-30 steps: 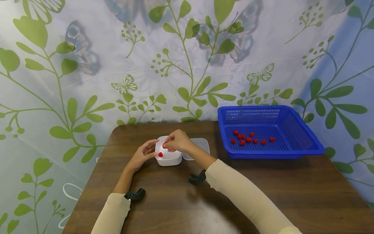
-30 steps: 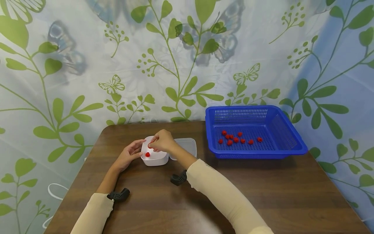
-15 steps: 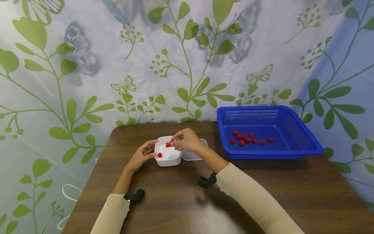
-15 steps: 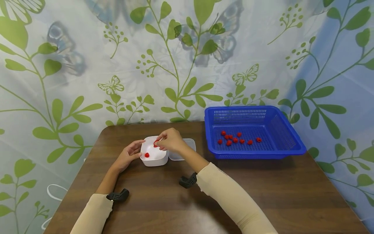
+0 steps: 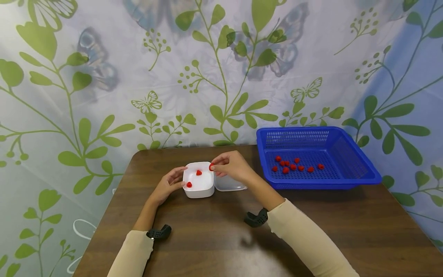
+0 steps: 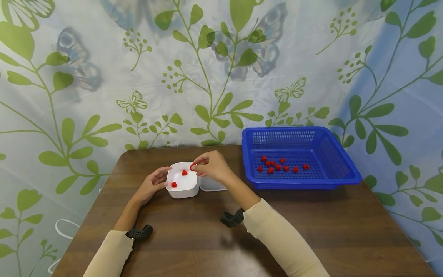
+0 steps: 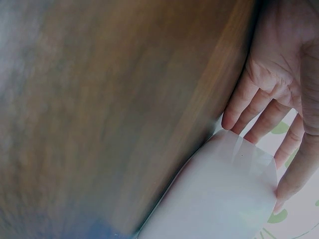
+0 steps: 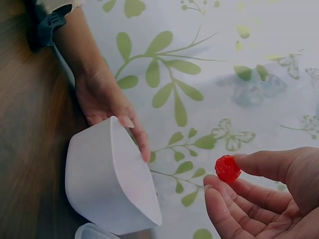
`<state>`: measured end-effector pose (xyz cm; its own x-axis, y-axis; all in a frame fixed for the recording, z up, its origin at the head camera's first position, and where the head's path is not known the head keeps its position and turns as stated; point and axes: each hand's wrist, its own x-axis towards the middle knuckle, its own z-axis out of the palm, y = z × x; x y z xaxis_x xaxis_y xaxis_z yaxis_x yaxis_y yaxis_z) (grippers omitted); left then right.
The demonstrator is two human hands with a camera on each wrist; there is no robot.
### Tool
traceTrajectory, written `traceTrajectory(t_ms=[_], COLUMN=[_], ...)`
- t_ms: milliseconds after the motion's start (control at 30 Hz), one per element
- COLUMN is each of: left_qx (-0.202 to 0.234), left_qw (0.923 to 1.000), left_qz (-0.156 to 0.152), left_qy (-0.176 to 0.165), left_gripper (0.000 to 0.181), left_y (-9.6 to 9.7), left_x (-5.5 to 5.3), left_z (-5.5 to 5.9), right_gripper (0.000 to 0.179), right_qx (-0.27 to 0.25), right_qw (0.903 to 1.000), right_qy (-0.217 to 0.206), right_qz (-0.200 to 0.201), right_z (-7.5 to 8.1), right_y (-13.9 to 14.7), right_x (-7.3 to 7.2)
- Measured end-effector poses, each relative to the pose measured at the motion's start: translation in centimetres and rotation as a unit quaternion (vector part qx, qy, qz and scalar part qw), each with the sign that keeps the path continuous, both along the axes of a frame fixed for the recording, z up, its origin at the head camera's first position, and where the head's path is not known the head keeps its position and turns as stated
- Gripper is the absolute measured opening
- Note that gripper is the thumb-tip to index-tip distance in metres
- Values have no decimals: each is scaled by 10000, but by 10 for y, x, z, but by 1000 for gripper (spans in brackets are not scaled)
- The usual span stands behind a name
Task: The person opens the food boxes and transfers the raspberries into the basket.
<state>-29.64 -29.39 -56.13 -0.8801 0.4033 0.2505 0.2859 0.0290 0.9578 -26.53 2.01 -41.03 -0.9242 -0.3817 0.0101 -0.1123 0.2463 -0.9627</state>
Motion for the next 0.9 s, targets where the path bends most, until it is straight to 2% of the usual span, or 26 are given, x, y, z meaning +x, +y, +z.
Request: traceTrajectory(t_ms=[367, 900], left_qx=[-80, -142], left_qw=[9999, 9998], left_qz=[27, 96], left_qy=[84, 34], left_gripper=[55, 55], left_y=[0, -1], left_x=[1, 1], left_z=[0, 2], right_gripper=[24, 32], right_qx=[-260, -629], right_qw=[9994, 9970], right_qy=[56, 188], right_qz=[-212, -409], right_z=[7, 13], right_y=[26, 75], right_x=[6, 14])
